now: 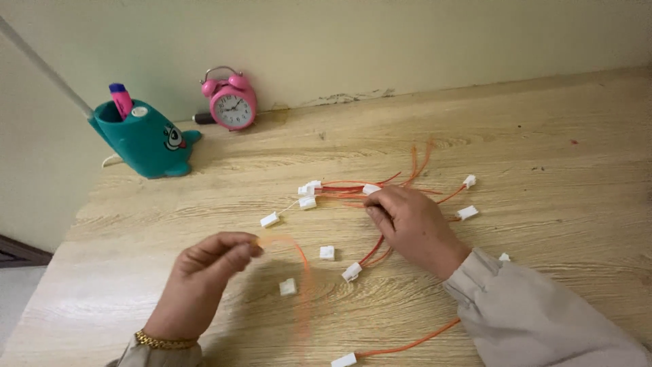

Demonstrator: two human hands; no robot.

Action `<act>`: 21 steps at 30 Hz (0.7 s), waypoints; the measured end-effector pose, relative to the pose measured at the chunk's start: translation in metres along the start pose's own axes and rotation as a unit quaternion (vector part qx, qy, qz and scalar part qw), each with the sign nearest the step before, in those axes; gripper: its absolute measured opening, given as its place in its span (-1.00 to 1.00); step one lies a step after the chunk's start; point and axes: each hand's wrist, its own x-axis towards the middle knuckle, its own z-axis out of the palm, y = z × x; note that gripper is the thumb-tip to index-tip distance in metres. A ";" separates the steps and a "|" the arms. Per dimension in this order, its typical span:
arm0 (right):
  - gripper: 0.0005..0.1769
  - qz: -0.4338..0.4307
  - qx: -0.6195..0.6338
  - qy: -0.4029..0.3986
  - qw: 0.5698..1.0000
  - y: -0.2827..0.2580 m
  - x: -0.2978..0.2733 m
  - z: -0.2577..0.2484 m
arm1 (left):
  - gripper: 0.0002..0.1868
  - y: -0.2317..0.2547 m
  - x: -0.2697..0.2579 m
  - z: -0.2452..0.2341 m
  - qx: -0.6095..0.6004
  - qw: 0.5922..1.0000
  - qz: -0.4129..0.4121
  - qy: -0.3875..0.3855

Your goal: Organizing and inspecting small white electronic connectors with orange wires on a wooden desk

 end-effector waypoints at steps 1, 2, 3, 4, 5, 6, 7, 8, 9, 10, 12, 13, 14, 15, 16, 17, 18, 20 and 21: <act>-0.88 -0.001 0.000 0.003 1.000 0.000 -0.001 0.000 | -0.87 0.002 0.000 0.000 0.002 1.000 0.003 0.000; -0.87 -0.001 -0.002 0.004 1.000 0.000 -0.002 0.001 | -0.87 0.003 -0.001 0.001 -0.066 0.997 -0.012 0.039; -0.86 -0.002 -0.005 0.004 1.000 0.000 -0.002 0.002 | -0.85 0.004 -0.002 0.001 -0.134 0.988 -0.027 0.077; -0.86 -0.004 -0.004 0.005 1.000 0.001 -0.002 0.002 | -0.85 0.000 -0.004 0.002 -0.132 0.988 -0.025 0.079; -0.87 -0.006 -0.006 0.004 1.000 0.002 -0.002 0.002 | -0.88 -0.004 -0.007 0.002 -0.198 0.975 -0.051 0.083; -0.87 -0.009 -0.008 0.002 1.000 0.002 -0.002 0.003 | -0.90 -0.008 -0.009 0.003 -0.262 0.958 -0.076 0.087; -0.87 -0.011 -0.005 0.004 1.000 0.002 -0.002 0.003 | -0.90 -0.013 -0.017 0.009 -0.260 0.959 -0.073 0.089; -0.88 -0.014 -0.002 0.006 1.000 0.001 -0.002 0.003 | -0.86 -0.019 -0.023 0.016 -0.306 0.942 -0.104 0.087; -0.89 -0.016 0.000 0.009 1.000 0.001 -0.002 0.003 | -0.82 -0.024 -0.030 0.023 -0.352 0.922 -0.134 0.085; -0.89 -0.017 0.002 0.011 1.000 0.001 -0.002 0.003 | -0.82 -0.036 -0.036 0.034 -0.350 0.923 -0.132 0.085; -0.87 -0.004 0.010 0.002 1.000 0.000 -0.001 0.002 | -0.78 -0.059 -0.046 0.056 -0.448 0.865 -0.223 -0.031; -0.87 -0.005 0.010 0.005 1.000 0.003 -0.002 0.004 | -0.78 -0.066 -0.053 0.074 -0.447 0.866 -0.221 -0.032; -0.86 -0.011 0.007 0.005 1.000 0.005 -0.003 0.005 | -0.81 -0.073 -0.059 0.091 -0.492 0.827 -0.249 -0.107; -0.84 -0.017 0.004 0.006 1.000 0.007 -0.003 0.007 | -0.82 -0.081 -0.065 0.108 -0.532 0.780 -0.274 -0.182; -0.84 -0.018 0.005 0.007 1.000 0.007 -0.002 0.007 | -0.82 -0.075 -0.072 0.123 -0.531 0.782 -0.273 -0.181; -0.84 -0.017 -0.001 0.007 1.000 0.006 -0.002 0.007 | -0.81 -0.069 -0.078 0.138 -0.496 0.810 -0.292 -0.109; -0.83 -0.016 -0.006 0.005 1.000 0.006 -0.002 0.007 | -0.80 -0.064 -0.085 0.154 -0.457 0.833 -0.310 -0.037; -0.84 -0.017 -0.002 0.008 1.000 0.008 -0.001 0.006 | -0.83 -0.067 -0.089 0.170 -0.454 0.834 -0.304 -0.072; -0.85 -0.017 0.001 0.010 1.000 0.009 -0.001 0.007 | -0.86 -0.069 -0.090 0.178 -0.451 0.834 -0.299 -0.107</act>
